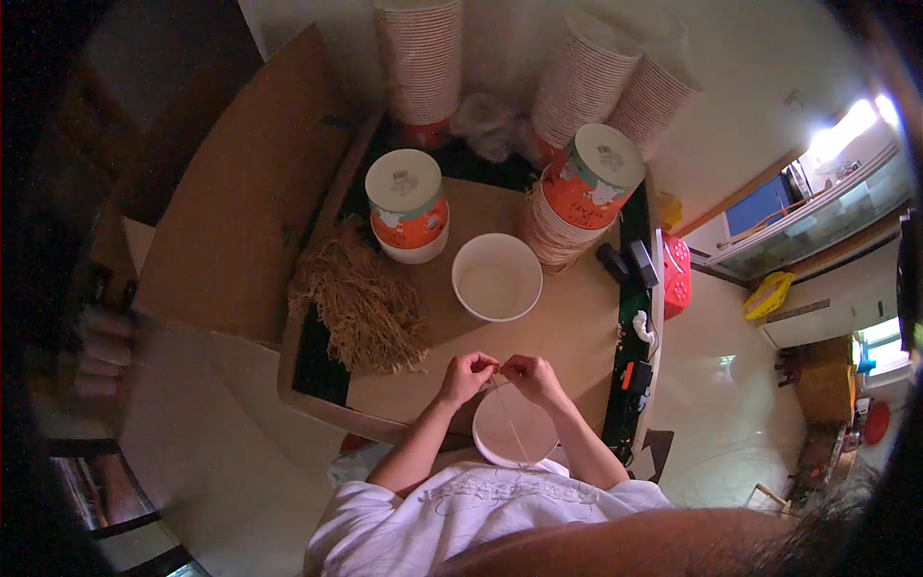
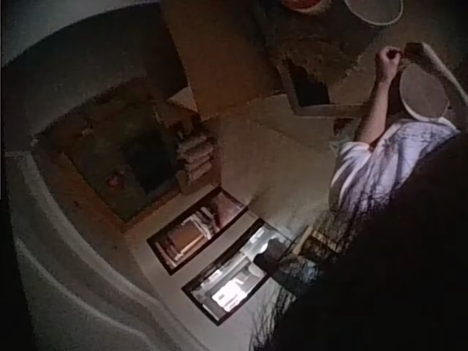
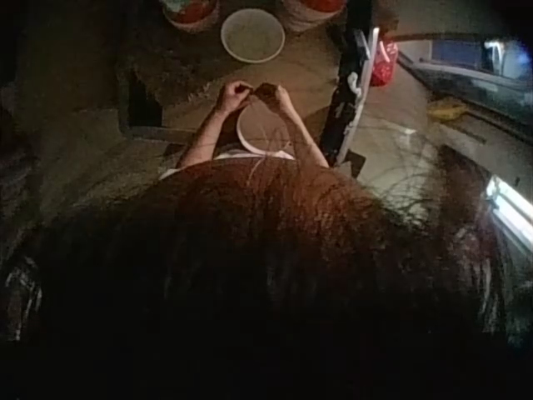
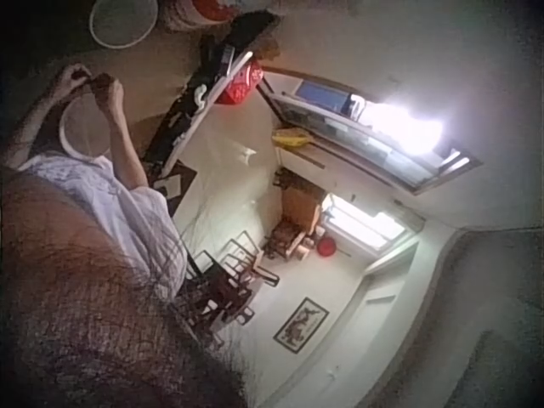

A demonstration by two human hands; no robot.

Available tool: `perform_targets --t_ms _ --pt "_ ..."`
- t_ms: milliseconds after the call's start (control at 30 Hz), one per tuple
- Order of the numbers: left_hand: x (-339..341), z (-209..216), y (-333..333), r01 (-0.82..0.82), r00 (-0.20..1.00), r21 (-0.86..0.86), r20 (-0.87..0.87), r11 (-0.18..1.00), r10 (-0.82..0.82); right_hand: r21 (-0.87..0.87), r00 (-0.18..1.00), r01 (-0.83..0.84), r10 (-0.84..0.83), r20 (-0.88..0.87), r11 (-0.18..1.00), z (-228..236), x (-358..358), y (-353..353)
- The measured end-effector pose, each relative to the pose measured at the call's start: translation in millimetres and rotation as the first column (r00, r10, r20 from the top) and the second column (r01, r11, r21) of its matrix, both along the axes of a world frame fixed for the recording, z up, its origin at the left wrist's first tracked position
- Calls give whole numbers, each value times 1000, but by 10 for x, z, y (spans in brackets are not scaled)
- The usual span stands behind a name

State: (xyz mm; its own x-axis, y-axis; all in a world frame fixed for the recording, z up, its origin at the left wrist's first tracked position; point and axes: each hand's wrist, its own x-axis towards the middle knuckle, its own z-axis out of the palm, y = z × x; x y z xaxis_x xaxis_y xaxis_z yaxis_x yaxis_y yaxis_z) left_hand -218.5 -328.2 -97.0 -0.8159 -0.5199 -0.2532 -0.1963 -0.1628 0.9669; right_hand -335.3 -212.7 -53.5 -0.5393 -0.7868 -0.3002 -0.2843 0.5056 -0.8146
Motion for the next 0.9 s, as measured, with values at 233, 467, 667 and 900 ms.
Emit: perform_targets --t_ms 233,467,667,900 --pt "-19 35 15 -15 997 29 73 999 13 -24 999 39 -40 -23 999 0 18 -7" --pt "-15 -92 9 -35 999 202 -3 979 36 -79 999 23 -26 -41 997 -39 15 -18" --pt "-1 -27 3 -16 1000 206 10 978 15 -95 998 60 -63 -31 994 17 33 -5" --pt "9 8 4 -63 998 289 -9 955 69 -94 994 36 -45 -102 995 2 34 11"
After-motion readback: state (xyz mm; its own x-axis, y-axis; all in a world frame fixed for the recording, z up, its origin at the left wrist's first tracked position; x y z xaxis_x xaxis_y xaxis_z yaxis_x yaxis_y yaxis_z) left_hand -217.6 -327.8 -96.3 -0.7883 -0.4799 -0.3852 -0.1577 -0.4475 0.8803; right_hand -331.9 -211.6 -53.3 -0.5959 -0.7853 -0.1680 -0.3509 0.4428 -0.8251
